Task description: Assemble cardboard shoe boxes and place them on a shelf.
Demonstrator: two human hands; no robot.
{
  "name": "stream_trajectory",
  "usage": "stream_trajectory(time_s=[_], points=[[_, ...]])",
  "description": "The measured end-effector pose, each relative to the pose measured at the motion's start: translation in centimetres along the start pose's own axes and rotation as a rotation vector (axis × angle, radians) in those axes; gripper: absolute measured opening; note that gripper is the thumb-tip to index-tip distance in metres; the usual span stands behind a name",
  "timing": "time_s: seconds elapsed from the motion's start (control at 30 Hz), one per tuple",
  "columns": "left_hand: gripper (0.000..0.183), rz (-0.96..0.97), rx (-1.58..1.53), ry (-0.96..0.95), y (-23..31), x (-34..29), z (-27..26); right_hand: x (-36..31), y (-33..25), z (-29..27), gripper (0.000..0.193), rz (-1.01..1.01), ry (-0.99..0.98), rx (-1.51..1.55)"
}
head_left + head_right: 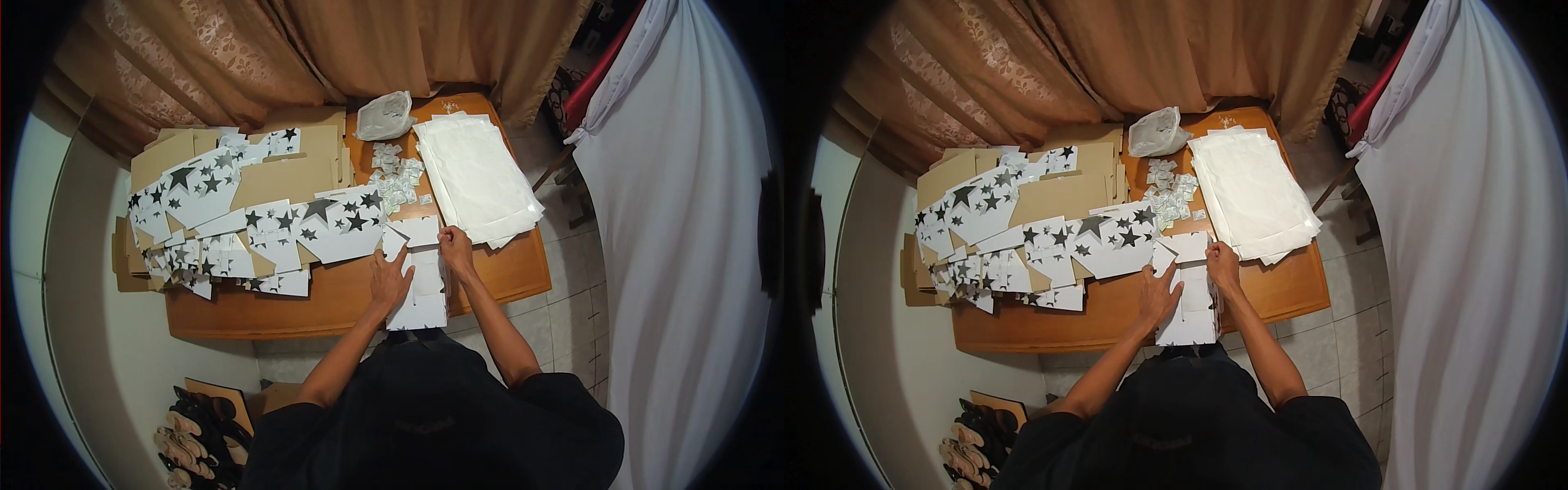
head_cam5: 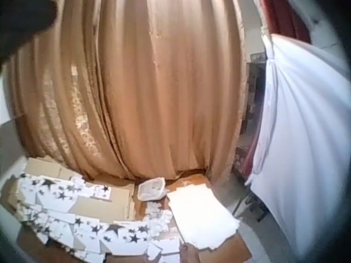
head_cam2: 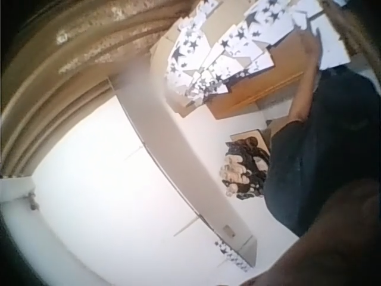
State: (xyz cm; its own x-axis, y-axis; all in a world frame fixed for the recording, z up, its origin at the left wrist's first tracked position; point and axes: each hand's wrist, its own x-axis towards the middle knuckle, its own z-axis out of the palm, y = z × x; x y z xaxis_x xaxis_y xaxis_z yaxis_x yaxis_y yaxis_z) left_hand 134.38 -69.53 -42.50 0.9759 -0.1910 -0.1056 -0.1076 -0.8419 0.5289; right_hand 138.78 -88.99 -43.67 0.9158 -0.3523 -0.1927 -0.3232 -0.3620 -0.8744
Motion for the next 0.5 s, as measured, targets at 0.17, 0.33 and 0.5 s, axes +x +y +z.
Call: stream_trajectory(time_s=[0.17, 0.33, 0.5], points=[[0.062, 0.004, -0.022, 0.024, 0.4, 0.2, -0.5, -0.2, 1.1, -0.5, 0.017, -0.035, -0.05, -0.105], [0.063, -0.024, -0.065, -0.017, 1.0, 0.3, -1.0, 0.0, 1.8, -0.8, 0.018, -0.229, 0.027, -0.172], [0.064, 0.053, 0.029, 0.067, -0.1, 0.3, 0.2, -0.6, 0.4, -0.8, 0.02, -0.228, 0.004, -0.232]])
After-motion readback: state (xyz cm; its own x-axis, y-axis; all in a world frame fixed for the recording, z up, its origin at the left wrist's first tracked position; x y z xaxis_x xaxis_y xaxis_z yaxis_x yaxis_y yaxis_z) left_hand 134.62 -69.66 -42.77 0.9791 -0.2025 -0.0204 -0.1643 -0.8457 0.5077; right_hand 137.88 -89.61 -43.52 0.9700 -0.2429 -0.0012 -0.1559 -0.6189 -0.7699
